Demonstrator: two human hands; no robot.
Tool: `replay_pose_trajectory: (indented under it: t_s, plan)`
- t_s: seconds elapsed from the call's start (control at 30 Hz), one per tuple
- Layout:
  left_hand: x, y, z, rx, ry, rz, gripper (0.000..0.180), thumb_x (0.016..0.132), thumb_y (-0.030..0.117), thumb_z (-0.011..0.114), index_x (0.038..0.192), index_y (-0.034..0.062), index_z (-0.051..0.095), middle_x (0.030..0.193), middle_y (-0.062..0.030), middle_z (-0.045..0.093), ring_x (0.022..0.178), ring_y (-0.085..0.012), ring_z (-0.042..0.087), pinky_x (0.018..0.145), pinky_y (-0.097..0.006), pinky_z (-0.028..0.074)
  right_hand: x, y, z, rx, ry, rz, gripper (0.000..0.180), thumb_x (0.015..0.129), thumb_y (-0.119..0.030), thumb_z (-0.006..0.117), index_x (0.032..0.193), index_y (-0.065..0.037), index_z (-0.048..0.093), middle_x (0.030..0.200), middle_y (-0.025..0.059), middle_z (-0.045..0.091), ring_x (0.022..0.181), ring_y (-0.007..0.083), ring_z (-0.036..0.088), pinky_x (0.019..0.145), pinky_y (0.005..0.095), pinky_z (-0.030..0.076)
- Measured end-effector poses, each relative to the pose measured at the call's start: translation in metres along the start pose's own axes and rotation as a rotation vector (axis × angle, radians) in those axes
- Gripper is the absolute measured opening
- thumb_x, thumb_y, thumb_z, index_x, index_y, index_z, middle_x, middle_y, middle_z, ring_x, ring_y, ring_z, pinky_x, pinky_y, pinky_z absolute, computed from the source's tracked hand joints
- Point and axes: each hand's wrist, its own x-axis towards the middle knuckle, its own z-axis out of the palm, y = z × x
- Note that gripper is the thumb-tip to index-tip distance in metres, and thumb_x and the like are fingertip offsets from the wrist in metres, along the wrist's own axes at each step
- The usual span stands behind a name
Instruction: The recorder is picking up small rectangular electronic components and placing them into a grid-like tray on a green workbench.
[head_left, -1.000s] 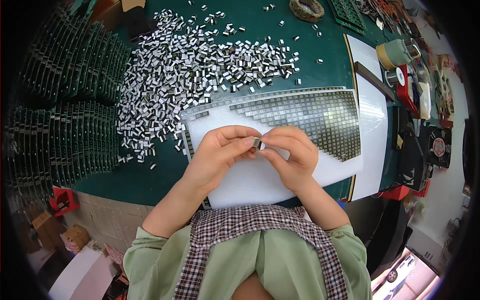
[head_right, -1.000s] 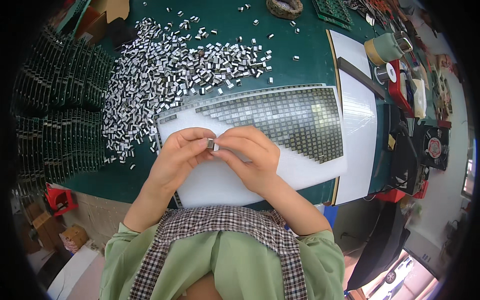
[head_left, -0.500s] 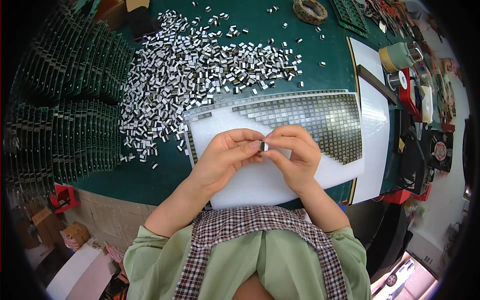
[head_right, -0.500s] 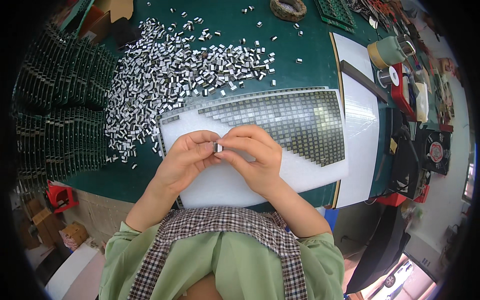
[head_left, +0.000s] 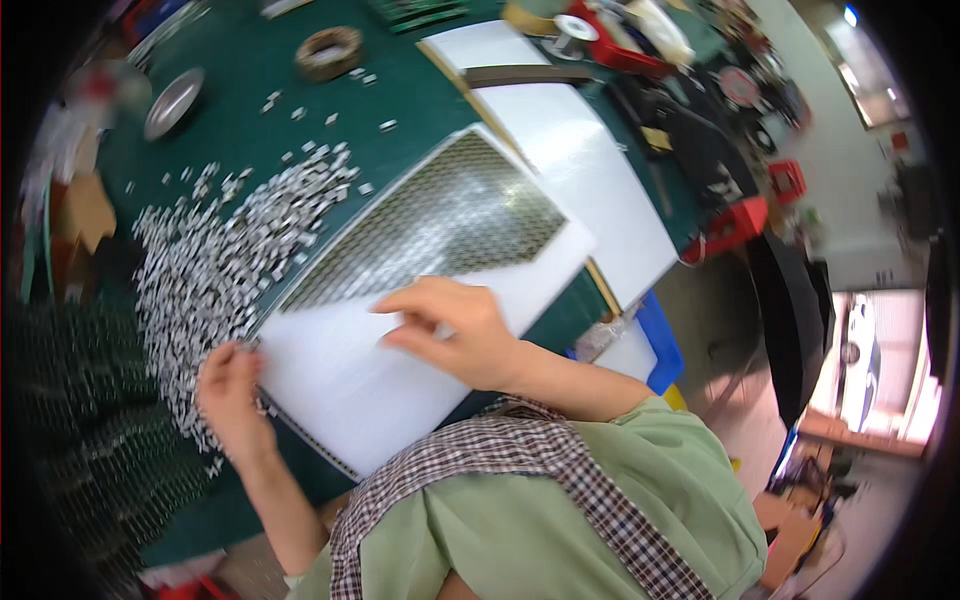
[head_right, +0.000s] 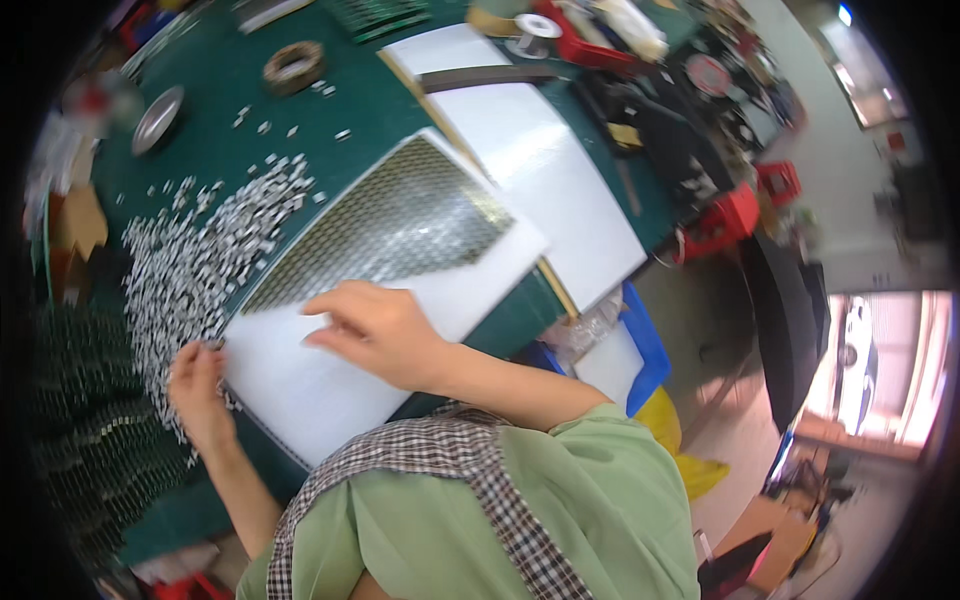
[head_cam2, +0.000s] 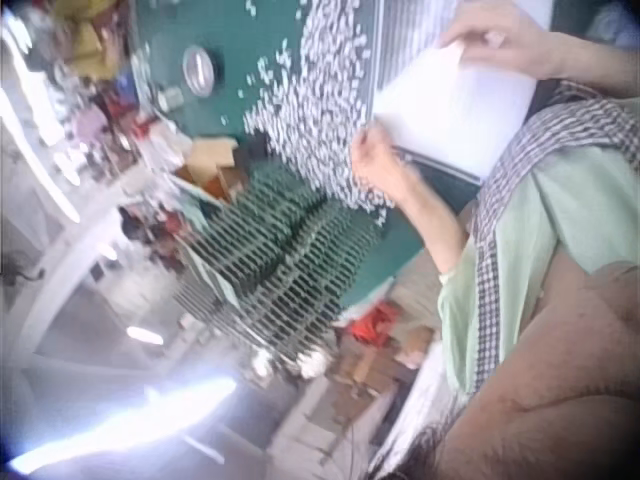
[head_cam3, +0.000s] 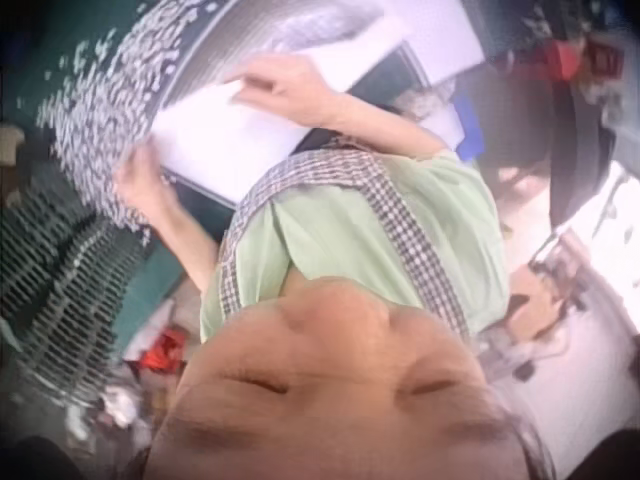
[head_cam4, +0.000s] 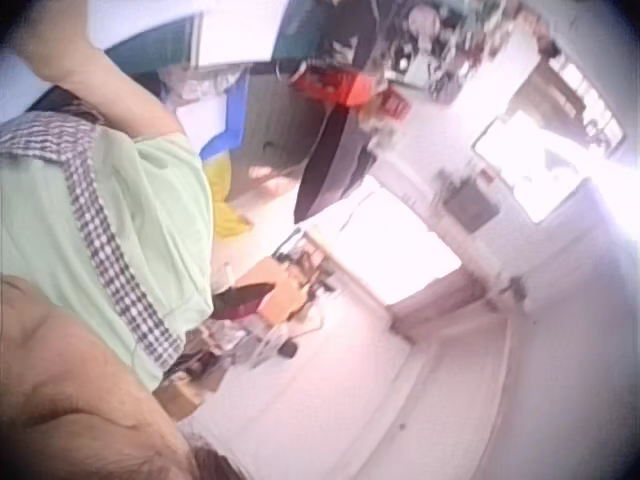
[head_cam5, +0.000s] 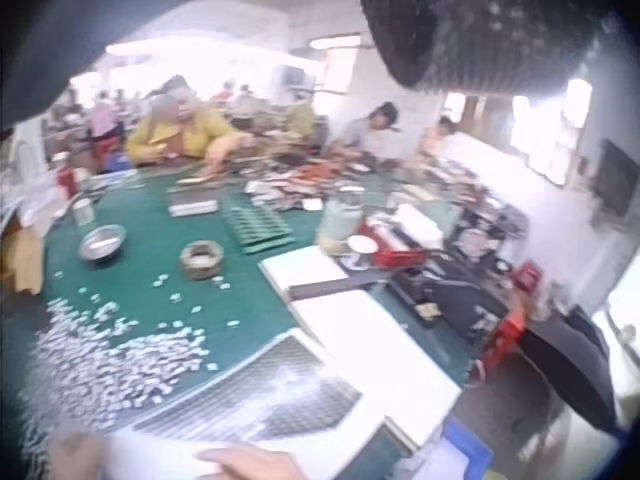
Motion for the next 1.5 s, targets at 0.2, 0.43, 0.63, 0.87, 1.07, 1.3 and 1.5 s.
replay_pose_trajectory:
  t_s: [0.2, 0.43, 0.63, 0.87, 1.07, 1.3, 1.5]
  plan:
    - [0.008, 0.051, 0.031, 1.2, 0.152, 0.629, 0.049, 0.081, 0.003, 0.058, 0.128, 0.001, 0.045, 0.138, -0.0242, 0.031, 0.12, -0.0381, 0.043, 0.101, -0.042, 0.034, -0.121, 0.053, -0.095, 0.233, 1.061, 0.308, 0.031, 0.097, -0.025, 0.043, 0.071, -0.009, 0.045, 0.058, -0.0044, 0.04, 0.045, 0.0028, 0.032, 0.039, 0.0193, 0.024]
    - [-0.07, 0.051, 0.254, 0.8, -1.043, 1.206, 0.058, 0.072, 0.009, 0.065, 0.126, -0.0004, 0.044, 0.135, -0.0175, 0.042, 0.121, -0.0346, 0.042, 0.101, -0.048, 0.032, -0.156, 0.102, -0.115, 0.4, 1.436, 0.528, 0.032, 0.096, -0.038, 0.041, 0.089, -0.007, 0.049, 0.063, -0.0017, 0.043, 0.047, 0.0068, 0.043, 0.037, 0.0174, 0.033]
    - [-0.101, -0.009, 0.323, 0.93, -1.18, 1.424, 0.056, 0.082, 0.02, 0.059, 0.131, 0.0015, 0.04, 0.138, -0.0143, 0.039, 0.128, -0.0328, 0.036, 0.103, -0.049, 0.029, -0.146, 0.134, -0.122, 0.464, 1.453, 0.434, 0.039, 0.098, -0.036, 0.038, 0.087, -0.002, 0.054, 0.071, 0.0029, 0.055, 0.056, 0.0087, 0.051, 0.046, 0.0233, 0.041]
    - [-0.104, -0.015, 0.326, 0.957, -1.179, 1.43, 0.057, 0.081, 0.022, 0.061, 0.132, 0.004, 0.04, 0.139, -0.0119, 0.039, 0.128, -0.033, 0.035, 0.103, -0.05, 0.029, -0.132, 0.153, -0.122, 0.226, 1.546, 0.405, 0.049, 0.098, -0.036, 0.035, 0.09, 0.006, 0.059, 0.088, 0.0125, 0.065, 0.077, 0.0188, 0.06, 0.071, 0.032, 0.046]
    - [-0.106, -0.018, 0.329, 0.967, -1.163, 1.449, 0.058, 0.081, 0.021, 0.061, 0.132, 0.0033, 0.04, 0.139, -0.0119, 0.038, 0.128, -0.0331, 0.035, 0.103, -0.05, 0.03, -0.134, 0.152, -0.124, 0.212, 1.561, 0.373, 0.05, 0.099, -0.036, 0.034, 0.09, 0.006, 0.059, 0.088, 0.0122, 0.064, 0.076, 0.0183, 0.06, 0.07, 0.0312, 0.046]
    - [-0.104, -0.022, 0.33, 0.976, -1.123, 1.446, 0.058, 0.079, 0.02, 0.062, 0.13, 0.0018, 0.041, 0.139, -0.013, 0.038, 0.129, -0.0334, 0.035, 0.103, -0.049, 0.03, -0.16, 0.138, -0.134, 0.589, 1.488, 0.376, 0.036, 0.098, -0.036, 0.038, 0.079, -0.007, 0.05, 0.063, 0.0041, 0.053, 0.045, 0.0128, 0.047, 0.041, 0.0274, 0.038]
    - [-0.116, -0.019, 0.309, 0.843, -0.942, 1.364, 0.062, 0.069, 0.02, 0.066, 0.123, -0.0042, 0.045, 0.133, -0.0185, 0.042, 0.122, -0.0332, 0.042, 0.094, -0.044, 0.04, -0.175, 0.07, -0.173, 0.776, 1.34, 0.382, 0.029, 0.095, -0.038, 0.046, 0.085, -0.011, 0.046, 0.068, 0.0, 0.046, 0.056, 0.0089, 0.04, 0.047, 0.0214, 0.031]
